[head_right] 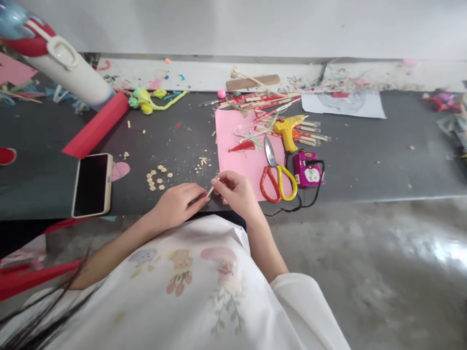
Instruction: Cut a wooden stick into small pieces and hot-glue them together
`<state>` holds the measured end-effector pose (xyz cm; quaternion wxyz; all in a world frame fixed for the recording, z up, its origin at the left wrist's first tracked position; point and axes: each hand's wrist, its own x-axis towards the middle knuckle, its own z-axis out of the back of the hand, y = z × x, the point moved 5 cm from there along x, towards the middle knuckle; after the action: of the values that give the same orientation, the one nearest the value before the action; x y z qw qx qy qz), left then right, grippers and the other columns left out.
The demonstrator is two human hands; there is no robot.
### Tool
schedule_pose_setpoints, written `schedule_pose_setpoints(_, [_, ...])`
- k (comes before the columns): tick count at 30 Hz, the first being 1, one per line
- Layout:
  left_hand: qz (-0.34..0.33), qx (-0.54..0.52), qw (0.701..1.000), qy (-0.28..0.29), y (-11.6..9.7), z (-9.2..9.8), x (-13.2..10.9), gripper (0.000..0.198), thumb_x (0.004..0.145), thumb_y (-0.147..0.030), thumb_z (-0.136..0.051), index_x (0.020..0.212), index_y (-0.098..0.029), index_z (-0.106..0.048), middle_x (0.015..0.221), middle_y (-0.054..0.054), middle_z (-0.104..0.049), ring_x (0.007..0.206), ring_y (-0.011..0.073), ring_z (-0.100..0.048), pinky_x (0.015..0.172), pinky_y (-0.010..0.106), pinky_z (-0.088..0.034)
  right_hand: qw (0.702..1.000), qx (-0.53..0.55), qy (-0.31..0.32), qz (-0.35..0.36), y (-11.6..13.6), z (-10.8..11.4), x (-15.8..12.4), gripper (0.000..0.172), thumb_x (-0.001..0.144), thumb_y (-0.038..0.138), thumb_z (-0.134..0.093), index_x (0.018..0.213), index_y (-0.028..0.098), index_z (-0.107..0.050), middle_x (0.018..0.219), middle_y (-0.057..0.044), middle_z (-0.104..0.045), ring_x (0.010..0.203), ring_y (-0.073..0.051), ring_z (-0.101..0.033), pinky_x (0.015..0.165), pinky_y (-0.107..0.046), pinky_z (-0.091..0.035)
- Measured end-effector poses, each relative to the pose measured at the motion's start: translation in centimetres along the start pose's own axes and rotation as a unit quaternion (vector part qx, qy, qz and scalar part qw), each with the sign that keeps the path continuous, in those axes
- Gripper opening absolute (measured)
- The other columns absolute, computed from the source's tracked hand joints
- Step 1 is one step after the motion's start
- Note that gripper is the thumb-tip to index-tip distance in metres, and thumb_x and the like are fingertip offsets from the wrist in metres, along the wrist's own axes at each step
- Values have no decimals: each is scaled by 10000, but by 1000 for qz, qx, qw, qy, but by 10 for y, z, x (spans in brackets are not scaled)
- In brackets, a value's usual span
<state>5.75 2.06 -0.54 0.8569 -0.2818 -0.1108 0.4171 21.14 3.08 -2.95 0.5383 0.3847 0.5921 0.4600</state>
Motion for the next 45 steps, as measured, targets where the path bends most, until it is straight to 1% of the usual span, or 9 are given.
schedule_pose_setpoints(6, [50, -40, 998, -16, 12, 7, -11, 372, 977, -410, -373, 835, -171, -620, 782, 24, -632, 721, 132, -553, 655, 257, -377, 1000, 17, 6, 8, 2, -21, 3, 281, 760, 464, -687, 791, 193, -623, 645, 7, -634, 578, -118, -599, 512, -238, -482])
schedule_pose_setpoints(12, [96, -70, 992, -32, 23, 13, -18, 383, 977, -397, -360, 766, -173, -588, 741, 15, -620, 686, 120, -535, 628, 247, -357, 994, -43, 90, 47, 0, -36, 8, 279, 801, 355, -668, 1032, 199, -667, 803, -4, -677, 717, -120, -622, 648, -250, -506])
schedule_pose_setpoints(17, [126, -126, 984, -13, 30, 15, -25, 330, 957, -358, -409, 787, -180, -628, 795, 11, -661, 710, 120, -574, 649, 243, -379, 983, -108, 127, 76, 0, -42, 10, 154, 839, 317, -621, 847, 189, -707, 789, -12, -698, 714, -125, -619, 669, -258, -493])
schedule_pose_setpoints(24, [167, -200, 965, -22, 40, 20, -33, 353, 967, -374, -379, 901, -195, -676, 819, 5, -708, 744, 125, -625, 710, 246, -432, 980, -186, 8, 67, 1, -19, 17, 191, 811, 357, -631, 797, 172, -677, 703, -17, -674, 619, -132, -590, 581, -261, -463])
schedule_pose_setpoints(31, [193, -178, 964, -50, 54, 24, -38, 322, 952, -372, -404, 881, -206, -670, 805, -1, -713, 738, 124, -623, 686, 237, -421, 931, -320, -134, 115, 10, 33, 19, 153, 793, 324, -641, 775, 181, -694, 747, -34, -703, 671, -159, -627, 674, -302, -495])
schedule_pose_setpoints(34, [198, -169, 964, -55, 56, 27, -37, 340, 951, -385, -397, 808, -198, -641, 817, 4, -712, 754, 130, -623, 669, 238, -412, 925, -332, -153, 108, 13, 42, 18, 116, 764, 299, -666, 768, 186, -693, 757, -31, -704, 674, -160, -632, 690, -309, -502])
schedule_pose_setpoints(37, [194, -172, 964, -54, 55, 29, -34, 337, 951, -405, -397, 851, -199, -644, 826, 5, -706, 771, 135, -623, 677, 242, -411, 948, -285, -105, 94, 12, 30, 20, 158, 752, 311, -682, 847, 186, -701, 788, -29, -698, 700, -159, -636, 701, -309, -509])
schedule_pose_setpoints(42, [172, -168, 969, -48, 50, 29, -28, 346, 953, -399, -385, 864, -191, -647, 795, 10, -690, 746, 139, -611, 675, 252, -405, 977, -197, 43, 71, 8, -18, 25, 362, 791, 389, -663, 1101, 202, -668, 738, 5, -643, 632, -125, -572, 635, -274, -483])
schedule_pose_setpoints(45, [163, -166, 972, -36, 47, 26, -27, 342, 952, -378, -377, 806, -186, -619, 763, 7, -677, 694, 132, -589, 640, 249, -388, 980, -173, 71, 65, 4, -36, 27, 299, 793, 402, -657, 1003, 195, -701, 737, -4, -663, 638, -128, -580, 623, -268, -478])
